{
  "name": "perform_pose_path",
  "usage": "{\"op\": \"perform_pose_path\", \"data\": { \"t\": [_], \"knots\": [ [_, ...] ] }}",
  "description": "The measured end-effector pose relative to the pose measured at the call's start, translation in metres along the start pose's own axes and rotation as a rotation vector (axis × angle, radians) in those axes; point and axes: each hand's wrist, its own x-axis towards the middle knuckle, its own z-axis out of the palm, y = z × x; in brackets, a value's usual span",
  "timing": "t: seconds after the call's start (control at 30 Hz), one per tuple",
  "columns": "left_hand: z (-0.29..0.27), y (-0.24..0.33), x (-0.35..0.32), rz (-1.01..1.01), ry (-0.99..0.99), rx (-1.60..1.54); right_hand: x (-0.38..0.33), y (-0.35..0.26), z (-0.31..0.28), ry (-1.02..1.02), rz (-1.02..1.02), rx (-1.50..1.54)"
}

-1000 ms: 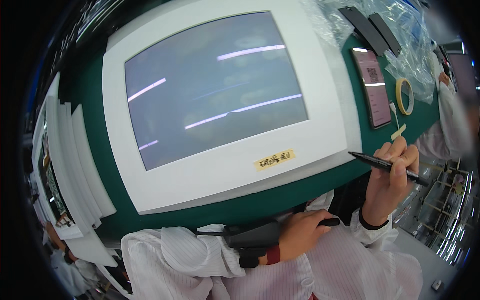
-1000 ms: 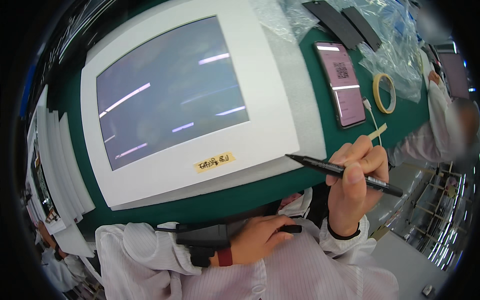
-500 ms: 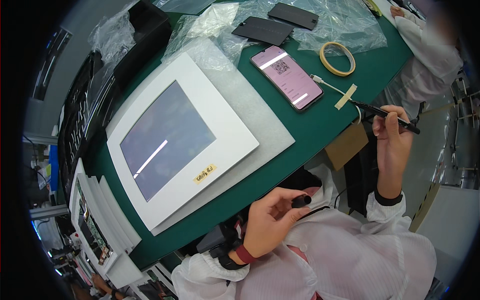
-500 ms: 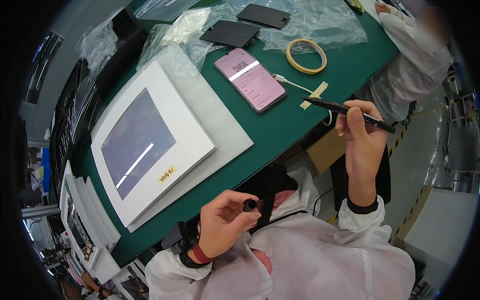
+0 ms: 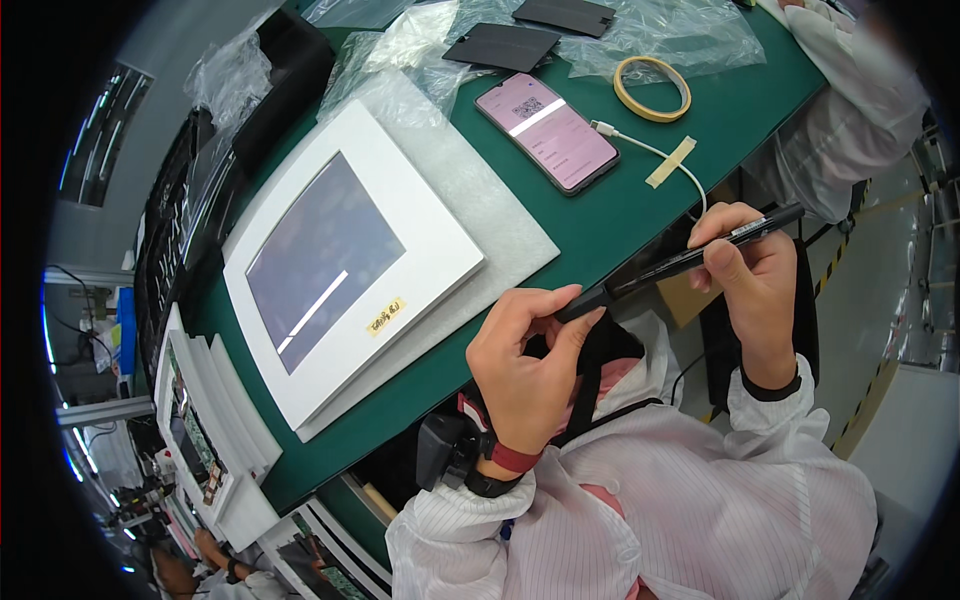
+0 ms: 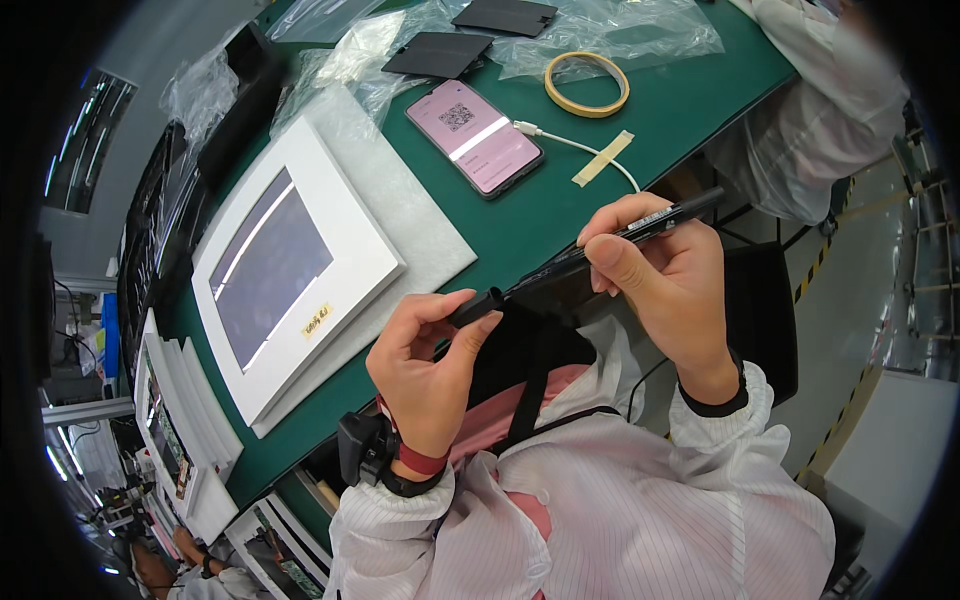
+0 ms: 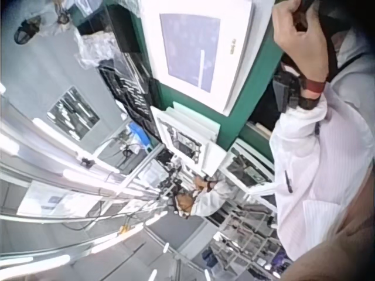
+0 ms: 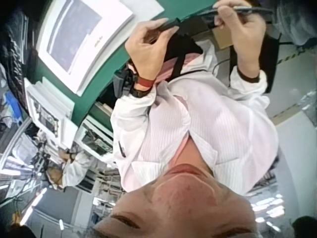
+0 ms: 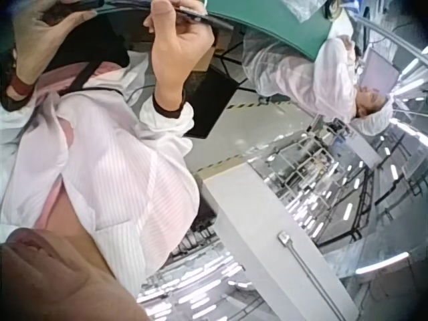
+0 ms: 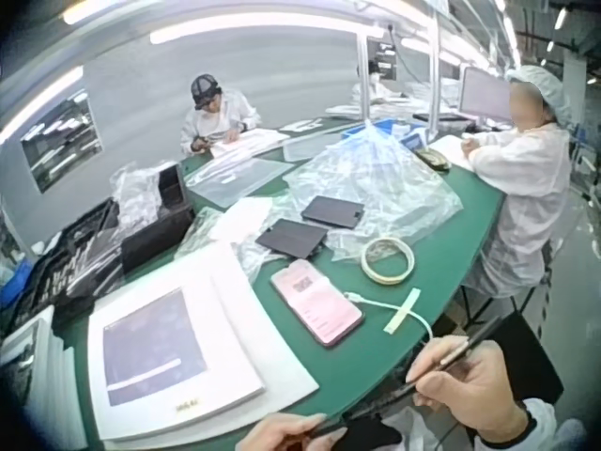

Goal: Writing on a label attached to an LCD monitor bezel and then packaging the unit into a plastic bag.

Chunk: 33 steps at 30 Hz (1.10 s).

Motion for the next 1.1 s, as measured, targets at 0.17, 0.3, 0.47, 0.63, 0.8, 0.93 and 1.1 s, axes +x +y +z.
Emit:
{"op": "perform_pose_path", "data": {
  "t": [0.17,0.3,0.47,0.63,0.8,0.93,1.1],
  "knots": [
    [0.002,0.003,0.004,0.028,-0.033,0.05,0.001,0.0,0.003,-0.029,0.047,-0.037],
    [0.008,0.012,0.007,0.067,-0.068,0.114,0.004,0.0,0.012,-0.089,0.139,-0.072],
    [0.004,0.01,0.008,0.115,-0.171,0.264,0.01,0.007,0.02,-0.128,0.208,-0.065],
    [0.012,0.008,0.014,0.039,-0.347,0.258,0.021,0.005,0.02,-0.234,0.191,-0.171],
    [0.005,-0.004,0.02,-0.205,-0.313,-0.233,0.073,0.008,-0.02,-0.058,0.083,-0.365],
    [0.008,0.005,0.025,-0.248,-0.218,-0.284,0.111,0.03,-0.068,0.181,-0.133,-1.022],
    [0.007,0.0,0.027,-0.19,-0.155,-0.229,0.121,0.027,-0.061,0.16,-0.305,-1.148]
  ]
}}
